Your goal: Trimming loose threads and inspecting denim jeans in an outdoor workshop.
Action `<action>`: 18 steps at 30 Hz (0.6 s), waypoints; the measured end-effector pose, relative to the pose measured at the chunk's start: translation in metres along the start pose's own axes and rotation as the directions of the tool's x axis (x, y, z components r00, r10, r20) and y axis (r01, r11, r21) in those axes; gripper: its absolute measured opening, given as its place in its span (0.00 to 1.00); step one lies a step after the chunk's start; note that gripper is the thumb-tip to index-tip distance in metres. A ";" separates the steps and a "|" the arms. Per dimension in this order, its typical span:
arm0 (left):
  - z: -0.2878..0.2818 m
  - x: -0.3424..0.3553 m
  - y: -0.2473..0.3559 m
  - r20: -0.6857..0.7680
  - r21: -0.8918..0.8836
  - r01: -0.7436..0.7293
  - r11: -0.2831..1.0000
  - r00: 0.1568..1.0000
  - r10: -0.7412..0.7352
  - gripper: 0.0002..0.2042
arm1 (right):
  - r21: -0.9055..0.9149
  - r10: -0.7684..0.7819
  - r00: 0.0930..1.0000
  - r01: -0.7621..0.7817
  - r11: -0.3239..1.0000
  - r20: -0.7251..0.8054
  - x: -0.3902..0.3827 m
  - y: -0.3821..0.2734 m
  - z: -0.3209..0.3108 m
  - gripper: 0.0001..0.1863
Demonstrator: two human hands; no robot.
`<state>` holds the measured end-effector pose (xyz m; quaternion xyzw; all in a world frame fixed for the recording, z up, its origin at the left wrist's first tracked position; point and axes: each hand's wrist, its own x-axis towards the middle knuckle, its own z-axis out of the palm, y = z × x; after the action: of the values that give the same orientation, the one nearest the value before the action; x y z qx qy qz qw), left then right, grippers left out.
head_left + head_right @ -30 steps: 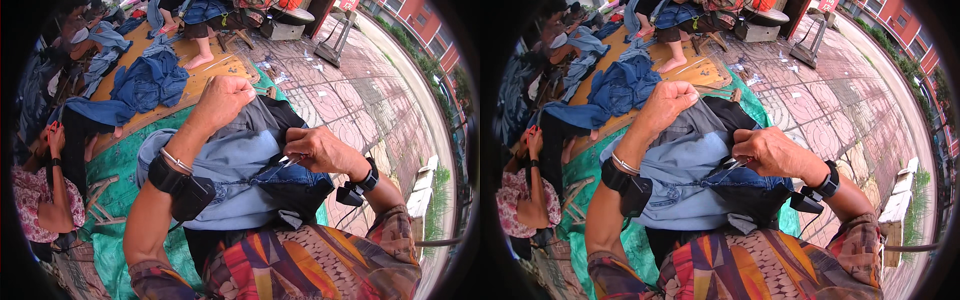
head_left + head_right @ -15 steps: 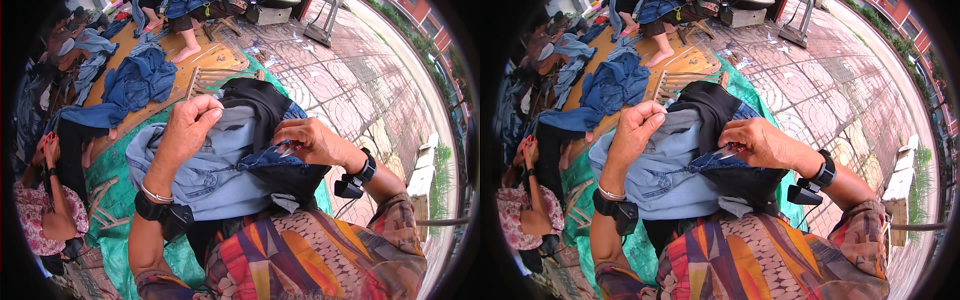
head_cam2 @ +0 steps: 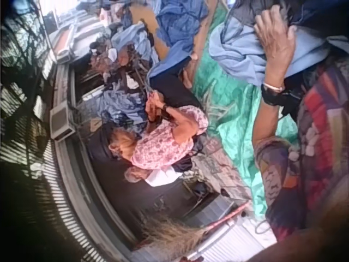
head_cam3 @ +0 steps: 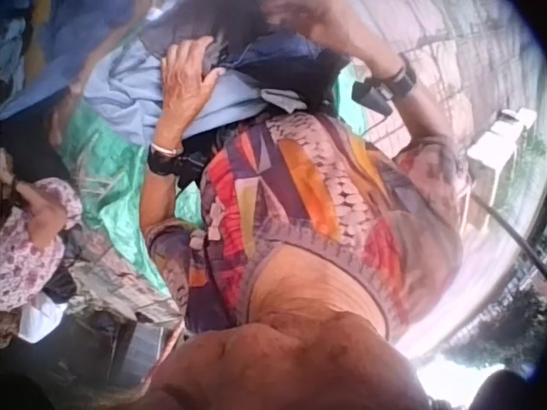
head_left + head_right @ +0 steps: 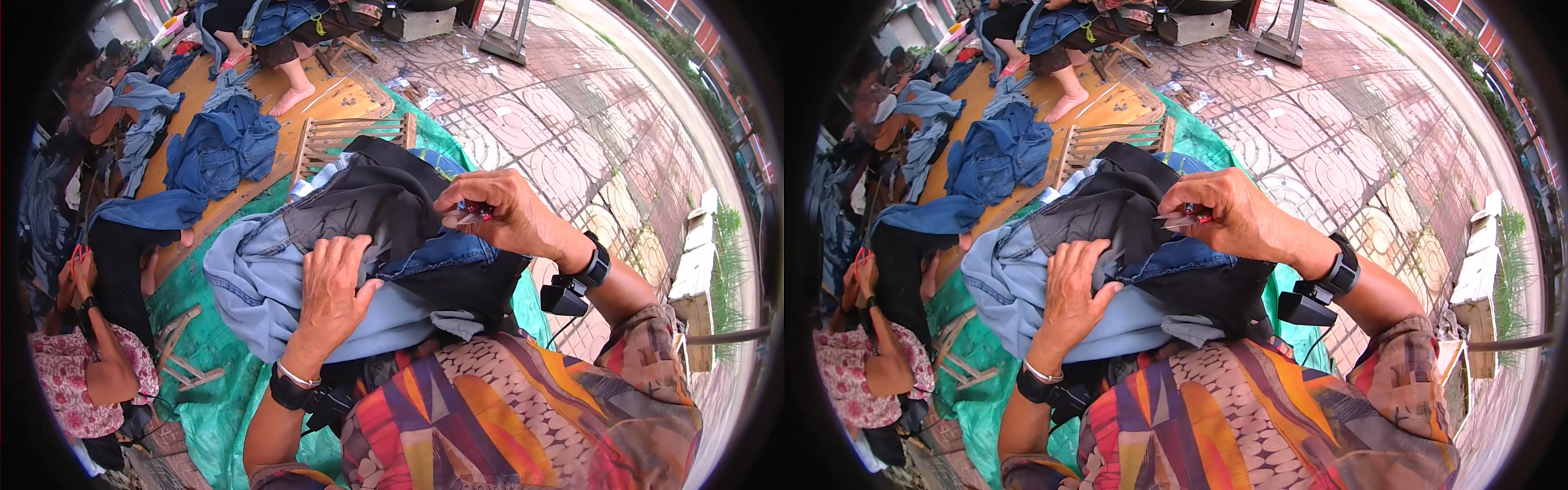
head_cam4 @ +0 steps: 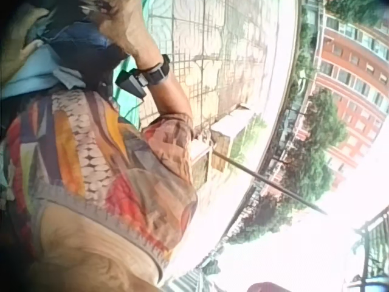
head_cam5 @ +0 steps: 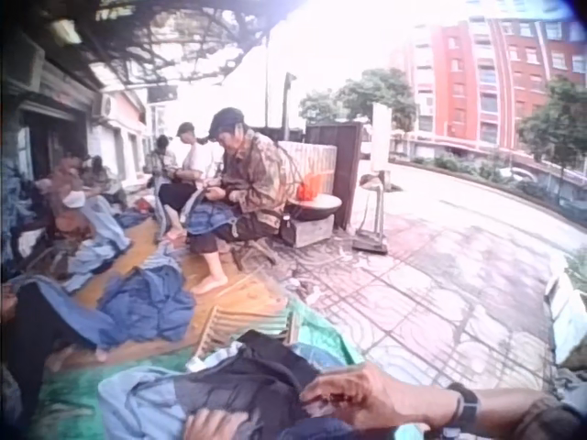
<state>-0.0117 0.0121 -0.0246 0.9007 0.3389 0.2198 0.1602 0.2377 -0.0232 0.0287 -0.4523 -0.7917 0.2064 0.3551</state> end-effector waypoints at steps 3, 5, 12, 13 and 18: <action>0.001 0.003 -0.005 0.008 0.046 -0.009 0.999 1.000 0.009 0.26 | 0.057 0.064 0.998 -0.065 0.996 0.021 -0.020 -0.008 0.003 0.09; 0.004 0.009 -0.005 0.023 0.075 -0.008 0.997 1.000 0.006 0.26 | 0.004 0.233 0.954 -0.238 0.971 0.186 -0.040 -0.020 0.009 0.10; 0.007 0.020 0.017 -0.270 0.030 -0.138 0.990 0.953 0.142 0.18 | -0.517 0.289 0.948 -0.181 0.836 0.135 -0.069 -0.015 0.032 0.10; 0.007 0.019 0.019 -0.320 -0.034 -0.270 0.962 0.915 0.245 0.16 | -0.521 0.288 0.948 -0.180 0.834 0.134 -0.067 -0.013 0.027 0.10; 0.014 0.012 0.030 -0.153 -0.420 -0.351 0.837 0.936 0.316 0.18 | -0.269 0.316 0.922 -0.369 0.890 -0.222 -0.040 -0.013 0.003 0.09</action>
<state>0.0201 -0.0031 -0.0198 0.8767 0.1243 0.3501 0.3056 0.2422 -0.0644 0.0201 -0.6507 -0.6876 0.1010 0.3058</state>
